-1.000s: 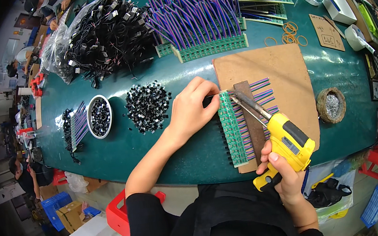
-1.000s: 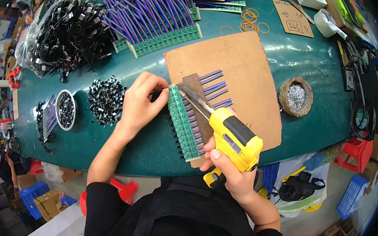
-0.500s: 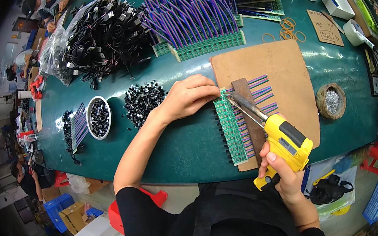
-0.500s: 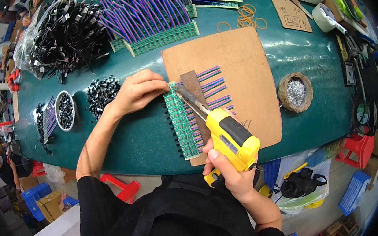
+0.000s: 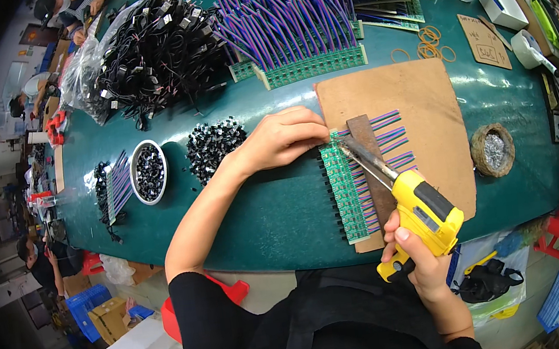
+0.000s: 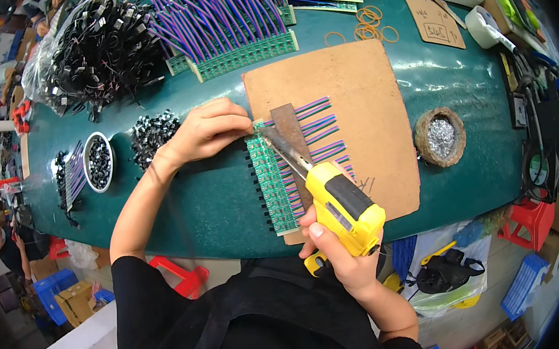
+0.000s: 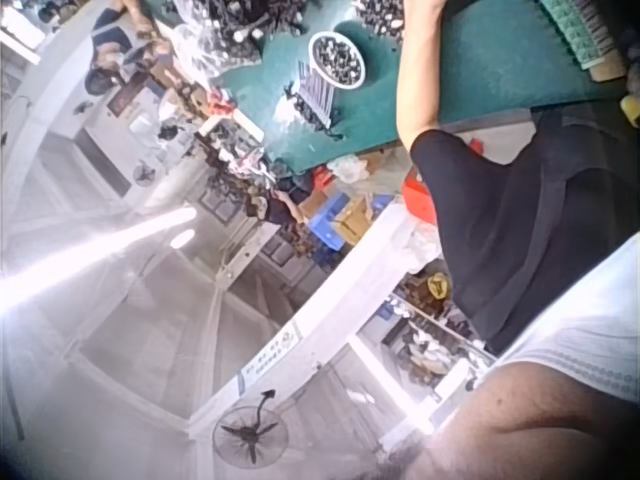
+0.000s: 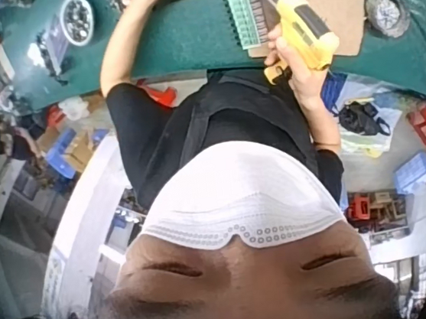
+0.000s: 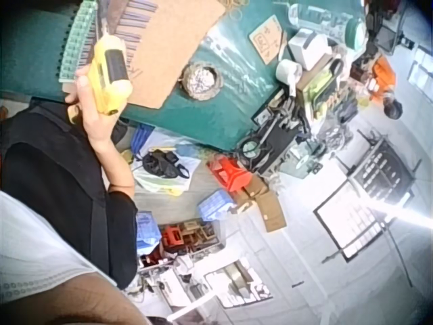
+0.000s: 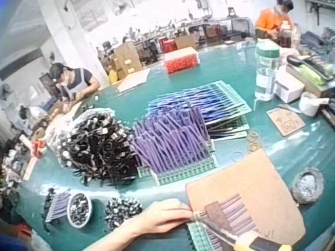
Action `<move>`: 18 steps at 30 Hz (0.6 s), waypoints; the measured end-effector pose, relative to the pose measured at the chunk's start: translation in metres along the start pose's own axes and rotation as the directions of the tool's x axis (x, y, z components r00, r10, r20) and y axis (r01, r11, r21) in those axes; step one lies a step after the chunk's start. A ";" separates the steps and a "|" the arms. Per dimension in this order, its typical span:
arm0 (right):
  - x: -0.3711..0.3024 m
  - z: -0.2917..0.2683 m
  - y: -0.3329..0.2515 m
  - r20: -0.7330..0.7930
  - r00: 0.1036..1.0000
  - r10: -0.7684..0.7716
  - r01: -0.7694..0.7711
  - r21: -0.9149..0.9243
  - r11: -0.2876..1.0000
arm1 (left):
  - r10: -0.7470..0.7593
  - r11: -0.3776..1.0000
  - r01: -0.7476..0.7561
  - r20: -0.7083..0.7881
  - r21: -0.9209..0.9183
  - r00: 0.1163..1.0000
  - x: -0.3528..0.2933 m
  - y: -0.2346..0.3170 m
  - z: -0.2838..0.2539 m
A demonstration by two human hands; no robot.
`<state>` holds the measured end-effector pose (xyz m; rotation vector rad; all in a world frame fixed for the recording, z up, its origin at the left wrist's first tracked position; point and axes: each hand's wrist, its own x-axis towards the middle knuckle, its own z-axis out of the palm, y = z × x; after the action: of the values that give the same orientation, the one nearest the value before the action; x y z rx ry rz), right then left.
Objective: The person solders cable wires and small electronic components onto circuit board panels using a soldering tool, positioning the parts onto the boards by hand.
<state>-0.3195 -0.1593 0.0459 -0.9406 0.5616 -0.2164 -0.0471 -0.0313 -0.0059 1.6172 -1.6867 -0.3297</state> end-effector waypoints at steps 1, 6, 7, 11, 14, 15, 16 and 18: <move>0.000 0.001 -0.001 0.002 1.000 0.000 0.000 0.000 1.000 | 0.001 1.000 -0.001 -0.005 -0.004 1.000 0.000 0.000 0.000; -0.001 0.000 -0.001 -0.034 0.999 -0.004 0.004 -0.013 1.000 | 0.004 1.000 -0.004 -0.013 -0.012 1.000 -0.002 -0.001 0.001; -0.002 -0.001 -0.002 -0.031 1.000 -0.006 0.006 -0.013 1.000 | 0.003 1.000 -0.003 -0.017 -0.019 1.000 -0.002 -0.001 0.001; 0.000 0.001 -0.001 -0.010 1.000 0.002 -0.002 -0.026 1.000 | -0.005 1.000 0.005 -0.014 -0.031 1.000 -0.001 -0.001 0.002; -0.001 0.004 -0.002 -0.016 1.000 -0.005 0.004 -0.043 0.999 | -0.016 1.000 0.016 -0.003 -0.022 1.000 -0.002 0.000 0.001; -0.001 0.004 -0.002 -0.019 1.000 -0.015 0.014 -0.045 0.999 | -0.018 0.999 0.018 -0.004 -0.028 1.000 -0.002 -0.001 0.002; -0.001 0.003 -0.001 -0.019 1.000 -0.017 0.016 -0.046 0.999 | -0.020 0.999 0.019 -0.006 -0.033 1.000 -0.001 -0.001 0.002; -0.002 -0.001 0.001 -0.011 1.000 -0.018 0.018 -0.021 1.000 | -0.016 0.999 0.016 -0.007 -0.037 1.000 0.000 -0.001 0.002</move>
<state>-0.3215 -0.1585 0.0457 -0.9650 0.5671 -0.2324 -0.0479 -0.0320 -0.0084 1.6038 -1.6539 -0.3608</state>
